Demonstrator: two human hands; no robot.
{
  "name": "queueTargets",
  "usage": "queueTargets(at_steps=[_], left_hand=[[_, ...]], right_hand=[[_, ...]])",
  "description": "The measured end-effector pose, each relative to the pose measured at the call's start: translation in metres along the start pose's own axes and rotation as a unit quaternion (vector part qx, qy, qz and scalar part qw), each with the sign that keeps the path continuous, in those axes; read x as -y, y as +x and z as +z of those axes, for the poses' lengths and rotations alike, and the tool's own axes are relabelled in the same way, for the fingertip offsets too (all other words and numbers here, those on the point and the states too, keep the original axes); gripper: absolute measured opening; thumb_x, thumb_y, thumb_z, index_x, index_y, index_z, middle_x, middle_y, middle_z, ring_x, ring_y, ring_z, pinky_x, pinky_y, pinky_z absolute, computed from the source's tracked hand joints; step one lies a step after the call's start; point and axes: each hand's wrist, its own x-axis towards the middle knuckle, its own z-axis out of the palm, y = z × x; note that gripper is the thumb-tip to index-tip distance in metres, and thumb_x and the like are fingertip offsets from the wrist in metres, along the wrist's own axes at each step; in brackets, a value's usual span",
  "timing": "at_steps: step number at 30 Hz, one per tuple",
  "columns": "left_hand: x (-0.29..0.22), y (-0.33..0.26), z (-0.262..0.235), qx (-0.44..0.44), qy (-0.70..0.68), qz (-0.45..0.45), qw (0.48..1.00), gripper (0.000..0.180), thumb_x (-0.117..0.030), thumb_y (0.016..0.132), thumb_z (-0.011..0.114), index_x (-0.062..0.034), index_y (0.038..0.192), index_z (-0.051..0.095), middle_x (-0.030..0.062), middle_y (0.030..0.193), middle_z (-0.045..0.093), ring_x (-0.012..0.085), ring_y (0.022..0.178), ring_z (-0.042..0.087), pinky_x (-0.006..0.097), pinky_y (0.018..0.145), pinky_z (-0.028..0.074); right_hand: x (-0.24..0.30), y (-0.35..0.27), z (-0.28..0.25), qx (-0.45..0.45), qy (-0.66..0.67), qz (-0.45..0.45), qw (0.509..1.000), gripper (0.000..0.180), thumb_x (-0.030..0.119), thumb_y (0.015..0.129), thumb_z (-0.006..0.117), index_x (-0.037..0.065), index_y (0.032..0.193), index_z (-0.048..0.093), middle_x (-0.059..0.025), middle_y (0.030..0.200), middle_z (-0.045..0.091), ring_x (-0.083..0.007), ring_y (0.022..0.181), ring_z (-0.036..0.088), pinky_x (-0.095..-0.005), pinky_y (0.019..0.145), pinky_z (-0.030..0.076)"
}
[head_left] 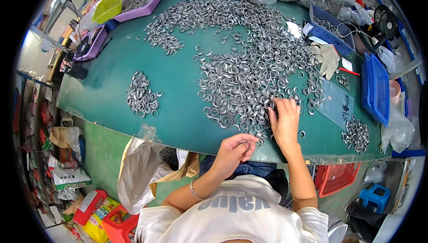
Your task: The person picks up and joins two small crescent-shaped metal pieces by hand at a workbench.
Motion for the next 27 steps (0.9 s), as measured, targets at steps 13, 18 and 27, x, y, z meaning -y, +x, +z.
queueTargets(at_steps=[13, 18, 27], left_hand=[[-0.006, 0.007, 0.012, -0.005, 0.059, 0.015, 0.998, 0.023, -0.008, 0.091, 0.046, 0.0006, 0.111, 0.053, 0.0037, 0.081, 0.053, 0.0057, 0.057, 0.038, 0.020, 0.050, 0.033], [0.000, 0.006, 0.009, 0.004, 0.101, -0.001, 0.995, 0.023, -0.013, 0.089, 0.054, 0.0012, 0.107, 0.057, 0.0023, 0.080, 0.057, 0.0057, 0.059, 0.044, 0.019, 0.052, 0.037], [0.002, 0.008, 0.000, 0.007, 0.020, -0.008, 1.000, 0.018, -0.006, 0.090, 0.048, 0.0001, 0.105, 0.054, 0.0051, 0.085, 0.056, 0.0106, 0.069, 0.051, 0.024, 0.061, 0.043]], right_hand=[[0.026, -0.050, -0.032, 0.027, 0.440, 0.201, 0.875, 0.019, -0.003, 0.073, 0.067, -0.005, 0.091, 0.062, -0.0089, 0.078, 0.064, -0.0131, 0.063, 0.056, -0.0251, 0.059, 0.045], [0.034, -0.051, -0.036, -0.033, 0.182, -0.117, 0.976, 0.029, -0.006, 0.061, 0.063, -0.002, 0.090, 0.061, -0.0111, 0.086, 0.058, -0.0273, 0.073, 0.055, -0.0356, 0.062, 0.045], [0.004, -0.029, -0.034, -0.034, 0.156, 0.052, 0.986, 0.018, -0.005, 0.072, 0.059, -0.001, 0.090, 0.062, -0.0127, 0.090, 0.057, -0.0277, 0.084, 0.053, -0.0356, 0.072, 0.044]])
